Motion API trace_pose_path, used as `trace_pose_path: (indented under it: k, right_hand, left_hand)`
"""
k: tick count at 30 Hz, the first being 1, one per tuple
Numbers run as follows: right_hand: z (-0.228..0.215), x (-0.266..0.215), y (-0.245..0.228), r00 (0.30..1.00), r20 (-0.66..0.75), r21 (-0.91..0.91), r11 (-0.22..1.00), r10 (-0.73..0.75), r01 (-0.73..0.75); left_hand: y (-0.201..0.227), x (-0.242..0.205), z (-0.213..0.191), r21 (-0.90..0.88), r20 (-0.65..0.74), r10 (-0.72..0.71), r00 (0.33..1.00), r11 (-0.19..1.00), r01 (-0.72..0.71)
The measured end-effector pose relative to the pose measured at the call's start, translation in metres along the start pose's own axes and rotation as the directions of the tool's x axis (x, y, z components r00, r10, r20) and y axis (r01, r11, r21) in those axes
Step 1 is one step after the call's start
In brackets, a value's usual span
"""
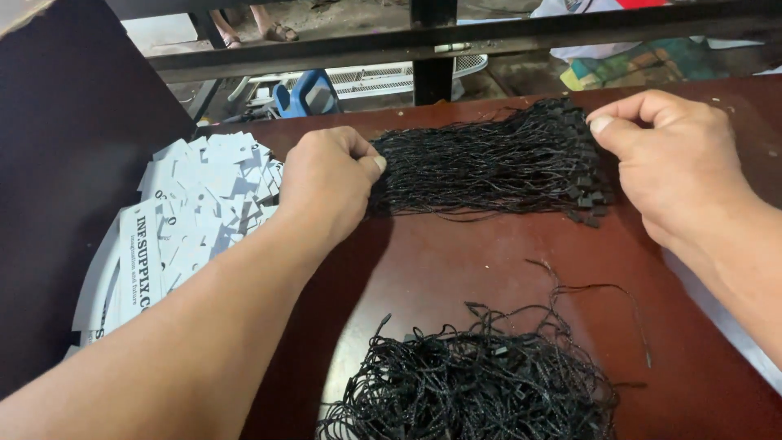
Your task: Untangling thin black garment cords from a pile and arranging them into a neat, organized bundle on a table.
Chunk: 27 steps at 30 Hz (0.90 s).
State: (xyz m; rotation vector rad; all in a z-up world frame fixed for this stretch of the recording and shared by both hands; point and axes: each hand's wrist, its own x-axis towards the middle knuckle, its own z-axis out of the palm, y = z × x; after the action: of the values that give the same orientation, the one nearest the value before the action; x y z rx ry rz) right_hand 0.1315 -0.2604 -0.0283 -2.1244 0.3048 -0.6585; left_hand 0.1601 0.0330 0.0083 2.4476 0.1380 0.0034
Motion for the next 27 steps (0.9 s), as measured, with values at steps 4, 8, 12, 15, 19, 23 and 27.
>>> trace_pose_path:
  k: [4,8,12,15,19,23,27]
  right_hand:
    - [0.000,-0.002,-0.003,1.000,0.007,0.005,1.000,0.010,-0.010]
    - [0.000,-0.006,-0.009,0.999,0.038,-0.080,0.997,0.000,0.003]
    - [0.000,-0.004,0.002,1.000,-0.007,0.104,0.995,-0.009,0.010]
    - [-0.009,-0.009,0.023,0.997,-0.072,0.211,0.977,0.001,0.014]
    - [-0.028,-0.058,-0.009,0.996,-0.075,0.120,0.991,-0.043,0.052]
    - [-0.044,-0.108,-0.043,0.975,0.108,-0.147,0.966,-0.196,0.211]
    - [-0.044,-0.117,-0.034,0.743,0.407,-0.059,0.796,-0.532,0.602]
  left_hand:
    - [0.004,-0.005,0.000,-0.003,0.012,-0.025,1.000,1.000,0.025]
    - [0.002,-0.007,-0.001,0.000,0.034,-0.024,0.999,1.000,0.024]
    - [-0.006,-0.013,-0.003,-0.044,-0.018,0.003,1.000,0.999,-0.004]
    - [-0.006,-0.036,-0.012,-0.179,-0.051,-0.046,0.998,0.983,0.036]
    - [-0.022,-0.061,-0.001,-0.161,-0.212,0.120,0.970,0.975,-0.155]
    - [-0.005,-0.115,0.012,-0.133,-0.290,0.421,0.860,0.872,-0.472]
    - [-0.015,-0.144,0.051,0.012,-0.098,0.574,0.813,0.818,-0.575]
